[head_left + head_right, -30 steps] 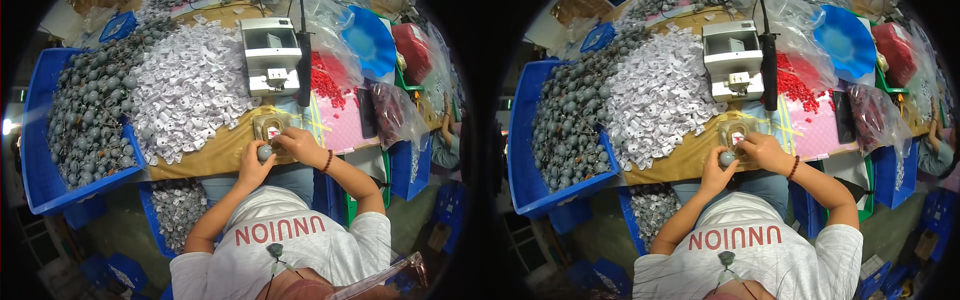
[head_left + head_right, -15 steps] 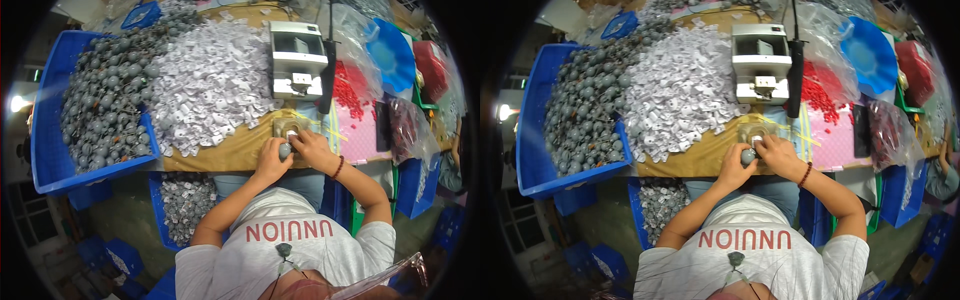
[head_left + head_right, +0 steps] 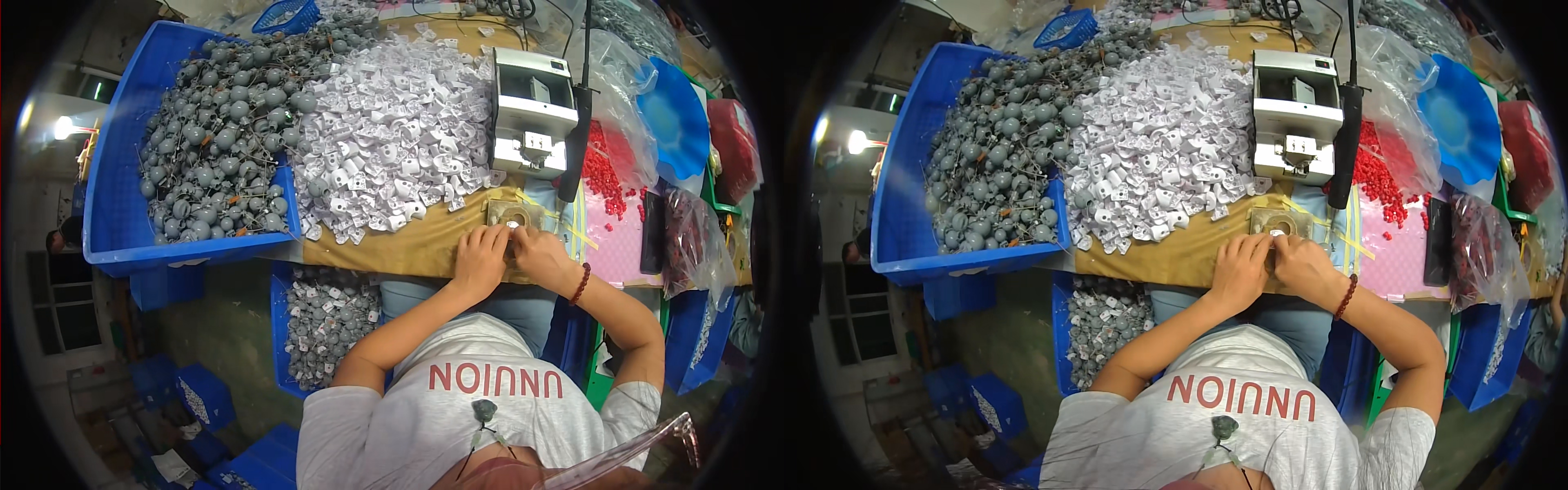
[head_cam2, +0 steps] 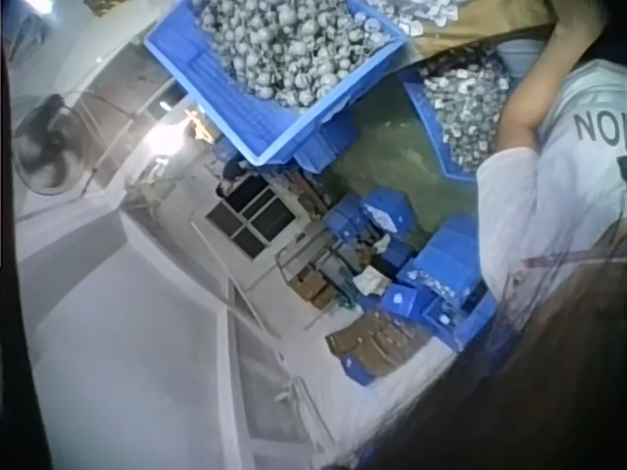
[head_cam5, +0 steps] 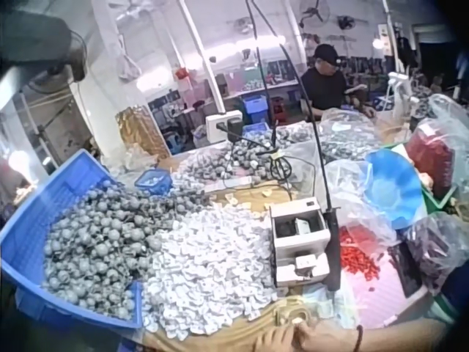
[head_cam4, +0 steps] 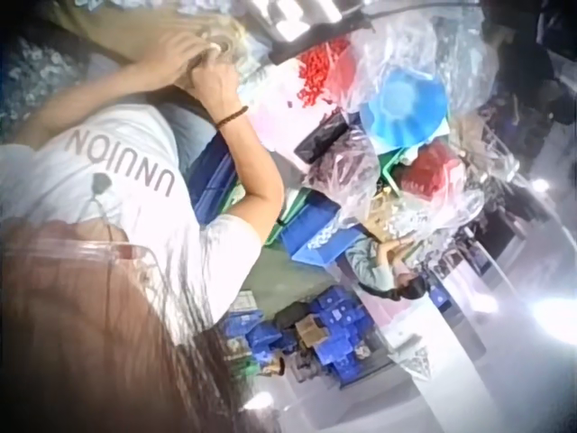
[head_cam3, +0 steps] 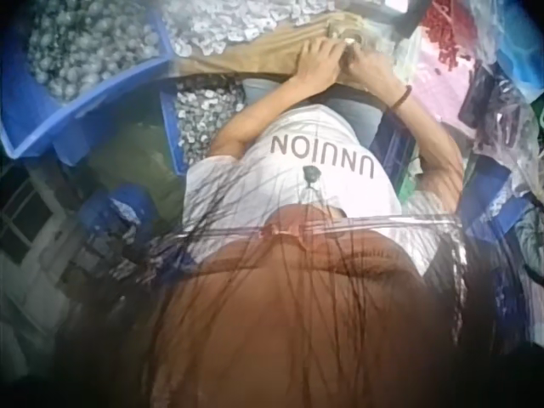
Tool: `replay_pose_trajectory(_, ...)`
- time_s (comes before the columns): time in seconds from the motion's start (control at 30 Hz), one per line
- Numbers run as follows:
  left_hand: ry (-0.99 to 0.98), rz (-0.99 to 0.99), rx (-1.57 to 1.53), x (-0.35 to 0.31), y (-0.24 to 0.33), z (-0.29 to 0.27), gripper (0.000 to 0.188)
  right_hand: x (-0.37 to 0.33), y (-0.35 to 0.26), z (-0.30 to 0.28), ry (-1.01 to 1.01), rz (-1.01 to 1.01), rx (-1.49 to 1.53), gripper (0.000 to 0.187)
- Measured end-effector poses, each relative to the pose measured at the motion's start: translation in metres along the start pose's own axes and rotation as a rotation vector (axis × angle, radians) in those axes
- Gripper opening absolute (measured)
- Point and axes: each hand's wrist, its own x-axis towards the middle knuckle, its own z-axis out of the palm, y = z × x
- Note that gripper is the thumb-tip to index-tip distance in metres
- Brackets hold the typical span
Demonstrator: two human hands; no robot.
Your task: The recorder attaches white tags to grey spherical toy components using a handheld tool.
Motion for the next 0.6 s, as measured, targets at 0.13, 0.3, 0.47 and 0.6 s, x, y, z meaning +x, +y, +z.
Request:
replay_pose_trajectory(0.13, 0.018, 0.019, -0.003, 0.001, 0.000, 0.003, 0.052, -0.001, 0.003, 0.006, 0.030, 0.067, 0.061, 0.017)
replay_pose_trajectory(0.3, 0.021, 0.035, -0.003, 0.002, -0.002, 0.004, 0.052, -0.002, -0.008, 0.001, 0.023, 0.007, -0.065, 0.016)
replay_pose_trajectory(0.47, 0.000, 0.049, -0.049, 0.000, -0.003, -0.001, 0.051, -0.006, 0.000, 0.005, 0.046, -0.048, 0.034, 0.016)
replay_pose_trajectory(0.6, -0.020, 0.033, -0.060, -0.002, -0.002, -0.004, 0.050, 0.001, 0.009, 0.004, 0.000, -0.011, 0.077, 0.018)
